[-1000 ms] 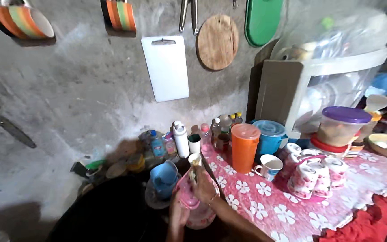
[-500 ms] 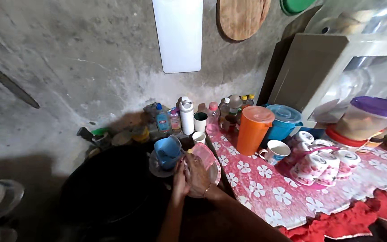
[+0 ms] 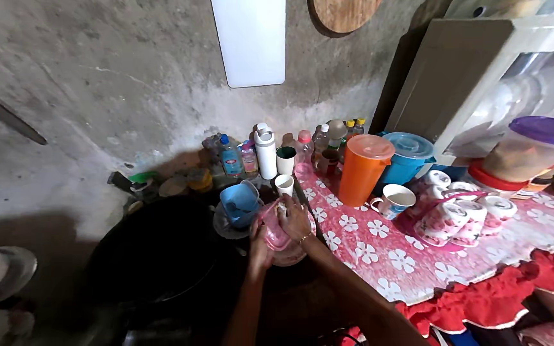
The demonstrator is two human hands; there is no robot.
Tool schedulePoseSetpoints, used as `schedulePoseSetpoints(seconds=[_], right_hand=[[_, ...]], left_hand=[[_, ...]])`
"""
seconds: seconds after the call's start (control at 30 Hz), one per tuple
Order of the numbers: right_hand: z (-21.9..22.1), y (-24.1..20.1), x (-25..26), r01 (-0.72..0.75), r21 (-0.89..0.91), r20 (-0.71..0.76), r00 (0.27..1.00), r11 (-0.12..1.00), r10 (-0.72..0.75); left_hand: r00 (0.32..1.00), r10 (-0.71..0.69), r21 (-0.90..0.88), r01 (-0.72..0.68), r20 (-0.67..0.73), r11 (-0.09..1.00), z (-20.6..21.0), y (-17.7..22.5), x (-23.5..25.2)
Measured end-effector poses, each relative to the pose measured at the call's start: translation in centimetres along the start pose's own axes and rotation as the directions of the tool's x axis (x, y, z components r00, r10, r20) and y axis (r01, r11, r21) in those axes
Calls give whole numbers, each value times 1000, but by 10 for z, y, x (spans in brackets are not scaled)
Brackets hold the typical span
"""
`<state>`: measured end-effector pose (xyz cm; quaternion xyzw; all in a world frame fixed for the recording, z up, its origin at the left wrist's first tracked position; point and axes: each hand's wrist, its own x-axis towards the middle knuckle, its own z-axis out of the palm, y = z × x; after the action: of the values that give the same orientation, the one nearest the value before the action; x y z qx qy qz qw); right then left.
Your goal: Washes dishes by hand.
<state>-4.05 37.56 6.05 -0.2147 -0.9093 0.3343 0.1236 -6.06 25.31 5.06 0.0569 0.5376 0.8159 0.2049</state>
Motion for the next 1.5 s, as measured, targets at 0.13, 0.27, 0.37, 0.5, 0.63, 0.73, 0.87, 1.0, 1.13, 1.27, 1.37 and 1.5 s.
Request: schedulePoseSetpoints(seconds=[0.13,0.27,0.37,0.5,0.63,0.73,0.87,1.0,1.13,1.27,1.37,1.5], right_hand=[[11,-15,-24,206,97,-59,978,974,-201],[16,3,-13,190,14,-152,971,982,-186],[1,22,11,22,100,-236,972,995,2],[-35,21,21,-176,396,-26,979,901,202],[-64,3,14,-128,490,3,989,863,145],[-77,-29,-13,118,224,-205,976,968,-71],[-52,-37,-41,387,170,-135,920,906,-368],[-31,-25,-37,366,416,-41,922,832,-385],[-27,-6,0,230,244,29,969,942,-244],[-31,0,23,173,83,8,985,981,-174],[-20,-21,2,395,84,22,917,915,-398],[-32,-19,17,248,72,100,962,966,-254]], left_hand=[[999,11,50,-9,-32,999,4,2,2],[999,39,31,-39,-17,999,-1,8,-3],[998,57,56,-55,-23,997,-8,8,-4],[981,77,165,-47,-180,985,-13,15,14],[930,218,456,-62,-297,888,-7,19,42],[980,147,310,-99,-133,946,22,28,37],[1000,-8,-170,6,-11,985,58,47,8],[997,-77,-353,67,-15,933,45,35,5],[991,-133,-269,134,22,954,34,25,0],[987,-101,-88,112,126,990,22,14,-10],[982,-123,6,124,146,992,17,17,-6],[978,-137,228,98,160,969,8,21,-10]])
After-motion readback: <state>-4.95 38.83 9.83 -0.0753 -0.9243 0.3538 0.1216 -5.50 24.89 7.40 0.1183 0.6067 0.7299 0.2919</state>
